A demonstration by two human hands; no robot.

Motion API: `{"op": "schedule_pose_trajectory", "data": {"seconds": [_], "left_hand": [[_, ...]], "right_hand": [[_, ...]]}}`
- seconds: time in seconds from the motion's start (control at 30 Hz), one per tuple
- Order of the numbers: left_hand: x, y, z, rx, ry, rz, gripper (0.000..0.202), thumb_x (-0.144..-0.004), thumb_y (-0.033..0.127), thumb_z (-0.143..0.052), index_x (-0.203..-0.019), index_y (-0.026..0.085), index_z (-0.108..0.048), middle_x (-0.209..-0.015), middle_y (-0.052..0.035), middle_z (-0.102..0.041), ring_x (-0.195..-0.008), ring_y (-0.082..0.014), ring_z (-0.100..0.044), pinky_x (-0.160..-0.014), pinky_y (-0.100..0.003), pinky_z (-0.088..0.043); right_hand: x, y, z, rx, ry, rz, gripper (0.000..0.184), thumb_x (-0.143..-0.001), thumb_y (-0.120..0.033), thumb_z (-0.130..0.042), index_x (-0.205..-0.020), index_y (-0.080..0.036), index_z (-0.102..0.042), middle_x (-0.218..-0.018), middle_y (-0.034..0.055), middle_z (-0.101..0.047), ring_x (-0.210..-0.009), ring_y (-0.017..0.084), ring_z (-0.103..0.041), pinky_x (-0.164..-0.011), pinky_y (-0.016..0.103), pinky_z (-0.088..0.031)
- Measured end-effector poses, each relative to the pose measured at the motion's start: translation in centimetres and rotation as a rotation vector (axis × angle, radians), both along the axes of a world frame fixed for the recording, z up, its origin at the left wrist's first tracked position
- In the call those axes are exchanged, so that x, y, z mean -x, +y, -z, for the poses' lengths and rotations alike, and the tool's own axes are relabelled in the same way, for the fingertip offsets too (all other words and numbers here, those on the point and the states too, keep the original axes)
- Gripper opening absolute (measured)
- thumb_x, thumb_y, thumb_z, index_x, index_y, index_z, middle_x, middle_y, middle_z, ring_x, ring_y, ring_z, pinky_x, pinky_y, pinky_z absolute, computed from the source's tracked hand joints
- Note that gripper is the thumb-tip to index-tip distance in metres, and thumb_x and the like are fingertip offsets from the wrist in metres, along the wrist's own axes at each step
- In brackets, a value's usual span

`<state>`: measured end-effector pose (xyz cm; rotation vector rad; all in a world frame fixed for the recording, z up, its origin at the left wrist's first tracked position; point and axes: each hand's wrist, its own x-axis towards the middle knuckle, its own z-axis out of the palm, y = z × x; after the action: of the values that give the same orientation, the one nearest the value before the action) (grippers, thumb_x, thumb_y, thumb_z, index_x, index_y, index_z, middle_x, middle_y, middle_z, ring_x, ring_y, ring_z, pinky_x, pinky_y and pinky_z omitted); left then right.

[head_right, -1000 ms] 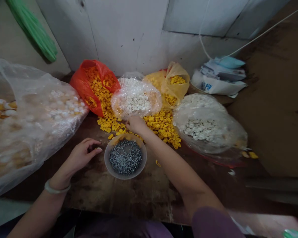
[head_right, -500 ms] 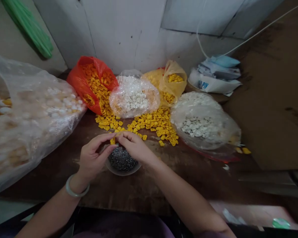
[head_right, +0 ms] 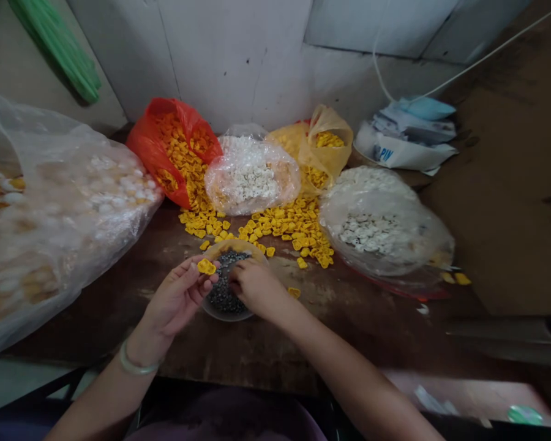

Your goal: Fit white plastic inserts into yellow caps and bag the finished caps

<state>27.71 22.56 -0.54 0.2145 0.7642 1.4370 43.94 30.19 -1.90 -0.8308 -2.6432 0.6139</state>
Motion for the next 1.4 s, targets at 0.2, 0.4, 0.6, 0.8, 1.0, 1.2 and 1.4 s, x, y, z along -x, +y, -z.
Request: {"op": "schedule_pose_trajectory", "data": {"seconds": [0.2,0.4,0.6,0.8,1.0,1.2,1.4], "left_hand": [[-0.7,-0.7,0.1,0.03,0.051,0.09,0.034,-0.054,0.033,-0.093,-0.077,0.015,-0.075,-0.066,-0.0013,-0.072,-0.053,-0.0087,-0.067,-0.049,-0.011,-0.052],[-1.3,-0.9,0.0,-0.004,0.112,0.16,0.039,-0.056,0.042,-0.091,-0.079,0.015,-0.074,-0.058,-0.0006,-0.068,-0.047,-0.0084,-0.062,-0.048,-0.015,-0.051],[-1.2,-0.8,-0.1,-0.01,0.143,0.171,0.037,-0.055,0.04,-0.091,-0.073,0.013,-0.073,-0.056,-0.0021,-0.067,-0.046,-0.0086,-0.06,-0.046,-0.016,-0.047],[-1.5,-0.7,-0.1,0.005,0.136,0.166,0.037,-0.054,0.042,-0.091,-0.071,0.014,-0.072,-0.056,-0.0009,-0.065,-0.045,-0.0076,-0.058,-0.045,-0.016,-0.045],[-1.8,-0.5,-0.3,0.035,0.112,0.168,0.041,-0.055,0.045,-0.09,-0.071,0.013,-0.07,-0.058,-0.0001,-0.064,-0.046,-0.0063,-0.056,-0.044,-0.015,-0.044],[-1.8,-0.3,-0.5,0.041,0.08,0.167,0.039,-0.056,0.044,-0.09,-0.069,0.013,-0.07,-0.056,0.0012,-0.062,-0.045,-0.0053,-0.055,-0.042,-0.013,-0.042],[-1.6,-0.3,-0.7,0.062,0.008,0.191,0.038,-0.053,0.035,-0.093,-0.075,0.011,-0.072,-0.066,-0.0029,-0.071,-0.047,-0.0048,-0.058,-0.044,-0.011,-0.046]], "right_hand": [[-0.6,-0.8,-4.6,-0.035,0.364,0.042,0.011,-0.093,-0.015,-0.055,-0.093,-0.02,-0.066,-0.088,0.0032,-0.069,-0.086,0.016,-0.065,-0.078,0.03,-0.053],[-0.1,-1.5,-6.4,-0.162,0.343,-0.104,0.015,-0.097,-0.021,-0.053,-0.099,-0.021,-0.067,-0.092,0.005,-0.068,-0.092,0.017,-0.063,-0.081,0.031,-0.054],[-0.2,-1.6,-6.4,-0.308,0.309,-0.14,0.021,-0.098,-0.019,-0.047,-0.1,-0.02,-0.068,-0.089,0.0057,-0.068,-0.086,0.018,-0.062,-0.081,0.034,-0.055],[-0.4,-1.7,-6.7,-0.3,0.338,-0.172,0.028,-0.098,-0.012,-0.043,-0.106,-0.02,-0.068,-0.09,0.0057,-0.069,-0.086,0.016,-0.062,-0.08,0.031,-0.055],[-0.7,-1.6,-6.2,-0.167,0.353,-0.093,0.031,-0.094,-0.009,-0.048,-0.106,-0.027,-0.07,-0.091,0.0035,-0.067,-0.088,0.017,-0.062,-0.08,0.032,-0.056],[-0.6,-1.6,-5.9,-0.073,0.383,-0.053,0.028,-0.093,-0.009,-0.052,-0.104,-0.024,-0.071,-0.095,0.004,-0.067,-0.091,0.015,-0.064,-0.081,0.03,-0.056],[-1.2,-0.3,-5.6,-0.011,0.39,0.028,0.024,-0.093,-0.014,-0.055,-0.112,-0.024,-0.068,-0.1,0.0045,-0.07,-0.094,0.017,-0.066,-0.084,0.032,-0.055]]}}
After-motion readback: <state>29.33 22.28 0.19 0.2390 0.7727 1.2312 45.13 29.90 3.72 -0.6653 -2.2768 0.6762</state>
